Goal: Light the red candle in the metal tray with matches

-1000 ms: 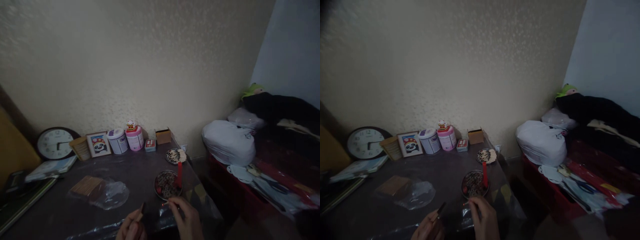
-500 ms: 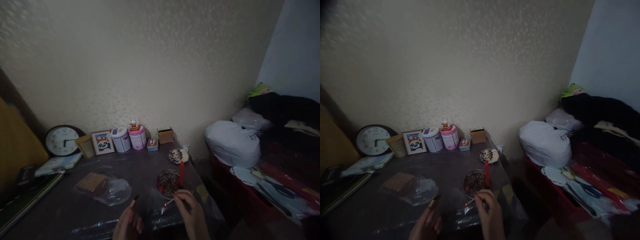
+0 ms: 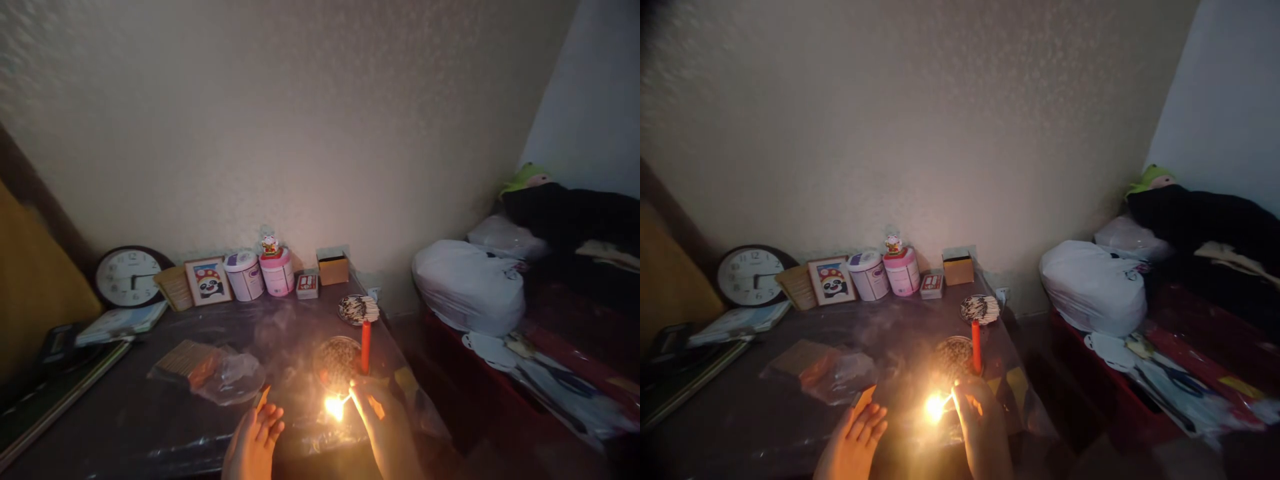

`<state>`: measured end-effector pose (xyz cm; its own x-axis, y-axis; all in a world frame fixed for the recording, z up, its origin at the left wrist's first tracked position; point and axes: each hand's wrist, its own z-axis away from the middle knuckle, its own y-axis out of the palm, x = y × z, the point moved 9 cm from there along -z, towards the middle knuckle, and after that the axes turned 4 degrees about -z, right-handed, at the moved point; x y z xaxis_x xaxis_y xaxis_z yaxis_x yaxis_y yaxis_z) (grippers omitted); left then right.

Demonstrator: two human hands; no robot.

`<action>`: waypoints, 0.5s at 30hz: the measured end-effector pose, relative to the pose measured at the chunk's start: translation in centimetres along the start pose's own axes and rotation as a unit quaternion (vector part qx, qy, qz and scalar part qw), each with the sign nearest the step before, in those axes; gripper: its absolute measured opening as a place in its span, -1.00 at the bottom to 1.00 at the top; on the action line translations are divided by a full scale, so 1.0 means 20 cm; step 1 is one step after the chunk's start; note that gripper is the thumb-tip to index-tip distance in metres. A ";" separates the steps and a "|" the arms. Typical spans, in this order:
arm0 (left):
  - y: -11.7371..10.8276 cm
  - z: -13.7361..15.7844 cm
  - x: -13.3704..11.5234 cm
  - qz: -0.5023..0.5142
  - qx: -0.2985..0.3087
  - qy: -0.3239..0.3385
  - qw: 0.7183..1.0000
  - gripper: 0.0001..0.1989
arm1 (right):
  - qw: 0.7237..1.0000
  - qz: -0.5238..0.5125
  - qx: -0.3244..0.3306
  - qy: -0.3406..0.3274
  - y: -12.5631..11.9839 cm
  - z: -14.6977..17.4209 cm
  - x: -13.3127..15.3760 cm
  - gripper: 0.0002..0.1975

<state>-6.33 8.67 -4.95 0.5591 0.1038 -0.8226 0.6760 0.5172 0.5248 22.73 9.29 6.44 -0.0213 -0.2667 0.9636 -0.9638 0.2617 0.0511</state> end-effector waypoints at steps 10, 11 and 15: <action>0.02 0.02 0.00 -0.063 0.000 -0.034 0.997 -0.81 | 0.998 0.023 0.058 0.017 0.04 -0.04 0.01 -0.78; 0.02 0.02 -0.01 -0.065 0.002 -0.035 0.997 -0.84 | 0.998 0.019 0.054 0.023 0.04 -0.04 0.01 -0.77; 0.06 0.04 -0.03 -0.077 0.033 -0.054 0.995 -0.89 | 0.997 0.010 0.055 0.058 0.03 -0.04 0.00 -0.73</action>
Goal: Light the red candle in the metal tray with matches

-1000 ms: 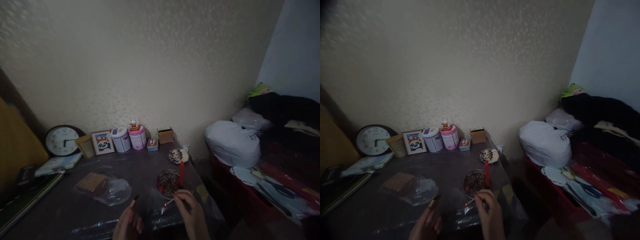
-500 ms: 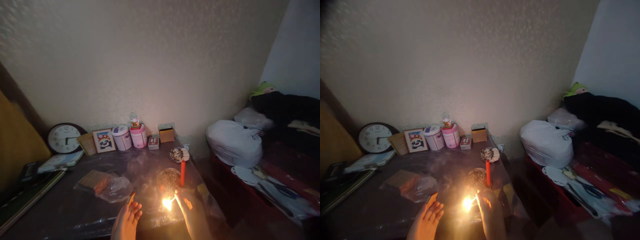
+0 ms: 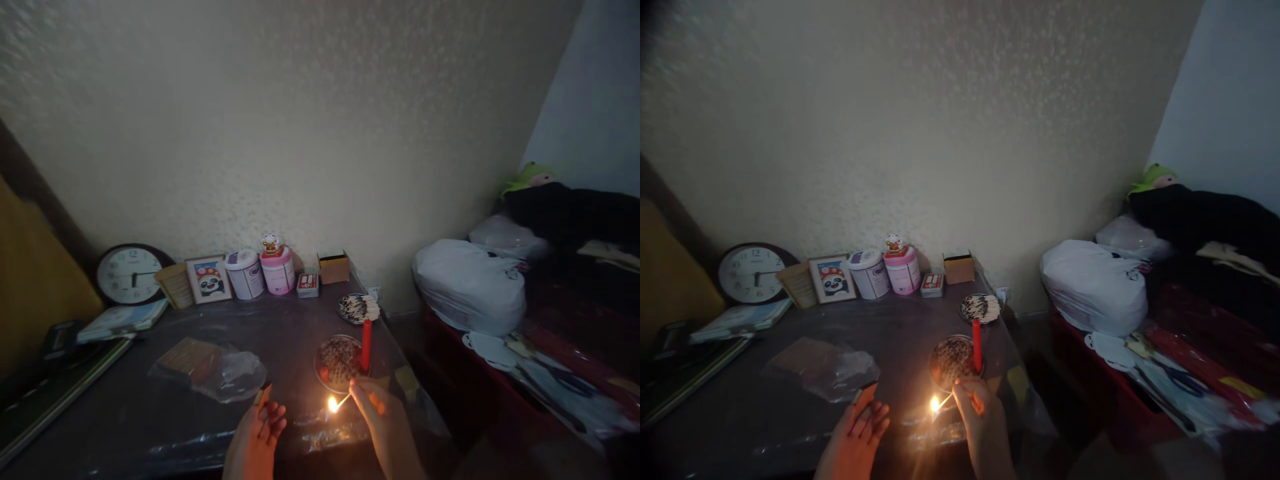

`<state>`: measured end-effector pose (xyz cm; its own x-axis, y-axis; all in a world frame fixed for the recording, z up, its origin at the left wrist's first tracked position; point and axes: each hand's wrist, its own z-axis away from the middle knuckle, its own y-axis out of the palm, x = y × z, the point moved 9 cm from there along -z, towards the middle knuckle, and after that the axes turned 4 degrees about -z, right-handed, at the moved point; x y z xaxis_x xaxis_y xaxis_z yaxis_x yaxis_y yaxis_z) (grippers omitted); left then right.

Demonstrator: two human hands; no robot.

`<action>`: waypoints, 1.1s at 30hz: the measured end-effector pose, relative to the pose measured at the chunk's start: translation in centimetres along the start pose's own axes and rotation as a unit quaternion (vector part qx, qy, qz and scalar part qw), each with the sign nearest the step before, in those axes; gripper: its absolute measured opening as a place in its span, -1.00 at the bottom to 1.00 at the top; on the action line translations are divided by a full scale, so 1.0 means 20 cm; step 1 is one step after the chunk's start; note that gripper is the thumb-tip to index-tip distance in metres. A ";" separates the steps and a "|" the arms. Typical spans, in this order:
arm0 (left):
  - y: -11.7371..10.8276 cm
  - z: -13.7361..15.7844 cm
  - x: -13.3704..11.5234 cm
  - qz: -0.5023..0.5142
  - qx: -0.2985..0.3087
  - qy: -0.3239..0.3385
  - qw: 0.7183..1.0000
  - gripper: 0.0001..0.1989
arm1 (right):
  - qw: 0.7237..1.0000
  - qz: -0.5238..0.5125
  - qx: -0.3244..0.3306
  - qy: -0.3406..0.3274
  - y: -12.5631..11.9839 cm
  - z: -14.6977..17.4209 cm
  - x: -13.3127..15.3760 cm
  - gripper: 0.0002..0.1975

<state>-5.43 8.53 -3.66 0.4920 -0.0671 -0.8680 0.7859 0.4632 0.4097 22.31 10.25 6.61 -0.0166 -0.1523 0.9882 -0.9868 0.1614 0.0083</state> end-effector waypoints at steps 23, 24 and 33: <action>0.08 0.08 -0.04 0.028 0.003 -0.016 0.999 -0.89 | 0.998 0.052 0.031 0.028 0.03 0.01 -0.07 -0.63; 0.09 0.08 -0.04 0.031 0.005 -0.016 0.999 -0.87 | 0.998 0.055 0.034 0.022 0.04 0.01 -0.07 -0.64; 0.14 0.13 -0.06 0.043 0.009 -0.025 0.999 -0.82 | 0.999 0.027 0.045 0.010 0.06 0.01 -0.08 -0.70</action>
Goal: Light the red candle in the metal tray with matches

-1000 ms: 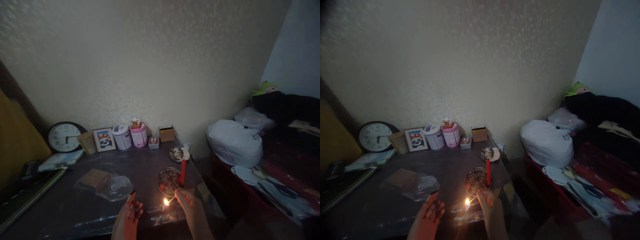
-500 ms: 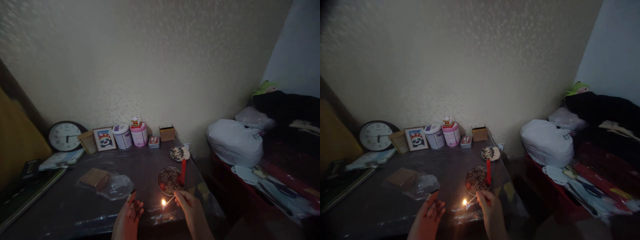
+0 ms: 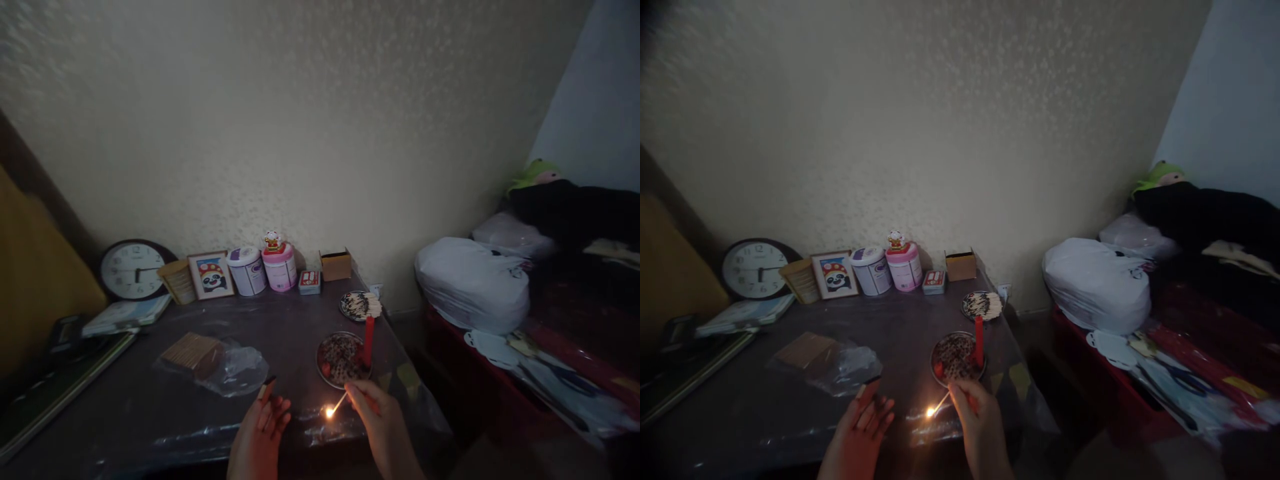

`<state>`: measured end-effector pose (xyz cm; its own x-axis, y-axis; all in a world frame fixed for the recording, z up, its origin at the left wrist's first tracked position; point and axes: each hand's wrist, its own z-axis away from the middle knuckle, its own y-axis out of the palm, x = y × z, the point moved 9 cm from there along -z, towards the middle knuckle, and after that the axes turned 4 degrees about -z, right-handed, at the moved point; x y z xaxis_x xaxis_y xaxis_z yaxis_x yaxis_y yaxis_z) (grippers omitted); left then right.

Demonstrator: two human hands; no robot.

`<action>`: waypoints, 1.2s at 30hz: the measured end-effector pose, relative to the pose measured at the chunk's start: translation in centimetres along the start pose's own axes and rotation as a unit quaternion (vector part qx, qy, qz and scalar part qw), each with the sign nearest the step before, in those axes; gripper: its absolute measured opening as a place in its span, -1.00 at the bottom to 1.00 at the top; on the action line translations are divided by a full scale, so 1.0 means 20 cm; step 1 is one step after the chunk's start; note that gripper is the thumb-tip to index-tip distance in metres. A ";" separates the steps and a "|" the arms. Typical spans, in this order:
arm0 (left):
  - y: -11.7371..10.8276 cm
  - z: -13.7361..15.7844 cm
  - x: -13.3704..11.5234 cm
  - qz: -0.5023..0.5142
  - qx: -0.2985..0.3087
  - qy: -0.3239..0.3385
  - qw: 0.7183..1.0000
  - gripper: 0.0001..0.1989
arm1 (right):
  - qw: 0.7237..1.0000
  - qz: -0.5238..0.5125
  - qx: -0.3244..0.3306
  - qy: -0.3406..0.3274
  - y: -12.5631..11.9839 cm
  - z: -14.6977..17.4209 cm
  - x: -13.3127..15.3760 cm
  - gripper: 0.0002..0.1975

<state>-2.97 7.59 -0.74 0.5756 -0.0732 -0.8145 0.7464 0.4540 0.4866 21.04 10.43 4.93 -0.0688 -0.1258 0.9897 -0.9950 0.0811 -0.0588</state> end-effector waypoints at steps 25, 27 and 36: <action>0.08 0.00 0.07 0.022 0.012 0.036 0.999 -0.78 | 1.000 0.010 -0.001 -0.027 0.04 0.02 0.05 -0.72; 0.08 -0.01 0.09 0.028 0.020 0.037 0.999 -0.73 | 1.000 0.008 0.002 -0.027 0.05 0.02 0.06 -0.74; 0.08 -0.02 0.12 0.048 0.019 0.047 0.998 -0.69 | 0.999 -0.005 0.005 -0.038 0.07 0.02 0.05 -0.76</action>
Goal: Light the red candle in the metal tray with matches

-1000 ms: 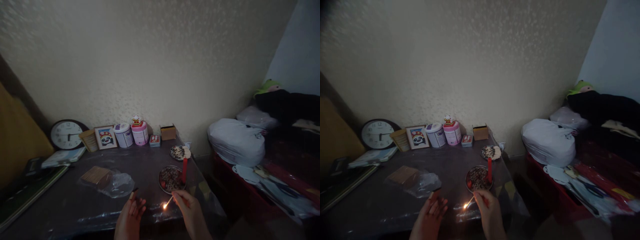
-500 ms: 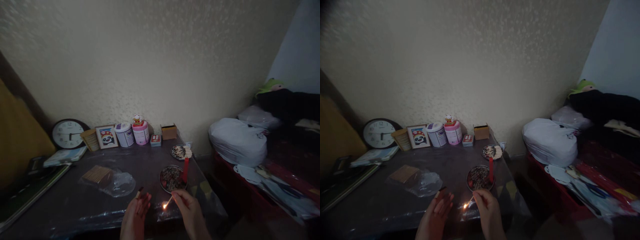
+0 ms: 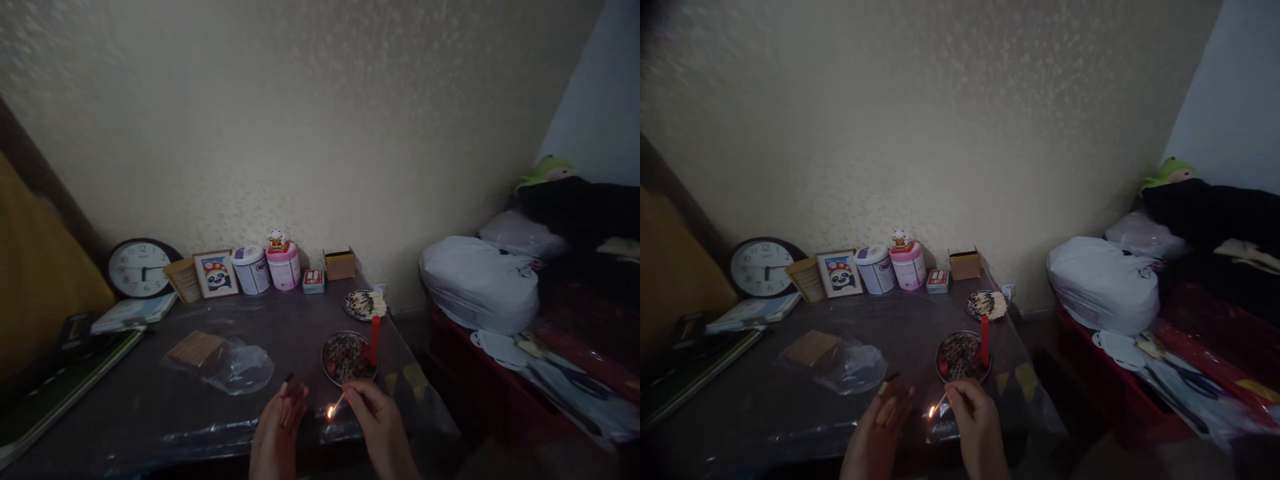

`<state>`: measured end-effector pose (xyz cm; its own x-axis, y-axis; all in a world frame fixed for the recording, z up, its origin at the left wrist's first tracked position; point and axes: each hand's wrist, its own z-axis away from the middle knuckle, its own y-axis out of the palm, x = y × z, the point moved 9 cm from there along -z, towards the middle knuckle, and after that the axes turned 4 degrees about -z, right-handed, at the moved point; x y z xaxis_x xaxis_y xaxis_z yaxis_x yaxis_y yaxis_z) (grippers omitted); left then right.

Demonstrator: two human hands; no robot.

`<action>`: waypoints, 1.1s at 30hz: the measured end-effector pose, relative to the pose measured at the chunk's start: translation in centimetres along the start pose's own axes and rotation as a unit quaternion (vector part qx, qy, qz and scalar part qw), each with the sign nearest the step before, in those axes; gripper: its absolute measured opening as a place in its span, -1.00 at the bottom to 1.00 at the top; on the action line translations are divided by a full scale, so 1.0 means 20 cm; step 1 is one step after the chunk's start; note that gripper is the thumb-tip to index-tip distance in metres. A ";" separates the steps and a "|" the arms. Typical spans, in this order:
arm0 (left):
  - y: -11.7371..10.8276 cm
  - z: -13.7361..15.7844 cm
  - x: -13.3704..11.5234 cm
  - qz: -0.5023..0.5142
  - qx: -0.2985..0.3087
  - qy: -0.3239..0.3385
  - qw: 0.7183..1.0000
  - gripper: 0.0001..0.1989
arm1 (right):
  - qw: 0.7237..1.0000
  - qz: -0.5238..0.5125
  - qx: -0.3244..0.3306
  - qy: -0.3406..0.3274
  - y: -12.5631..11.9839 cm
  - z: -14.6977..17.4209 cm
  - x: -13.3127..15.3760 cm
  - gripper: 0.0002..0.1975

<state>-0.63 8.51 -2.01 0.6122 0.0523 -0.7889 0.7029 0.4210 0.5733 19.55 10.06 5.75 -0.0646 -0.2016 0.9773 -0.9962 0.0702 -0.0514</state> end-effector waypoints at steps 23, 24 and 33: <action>0.00 0.02 -0.01 0.025 0.007 -0.033 0.999 -0.73 | 0.999 0.030 0.010 -0.024 0.02 0.00 0.00 -0.78; 0.00 0.02 -0.01 0.026 0.005 -0.027 0.999 -0.73 | 0.999 0.036 0.011 -0.030 0.02 0.00 0.00 -0.78; -0.01 0.02 -0.02 0.019 0.009 -0.020 1.000 -0.74 | 0.996 0.070 0.016 -0.050 0.04 -0.01 0.03 -0.78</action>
<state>-0.94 8.10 -1.67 0.6516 0.0317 -0.7579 0.6856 0.4031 0.6062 18.80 10.14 6.24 -0.2067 -0.2885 0.9349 -0.9783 0.0730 -0.1938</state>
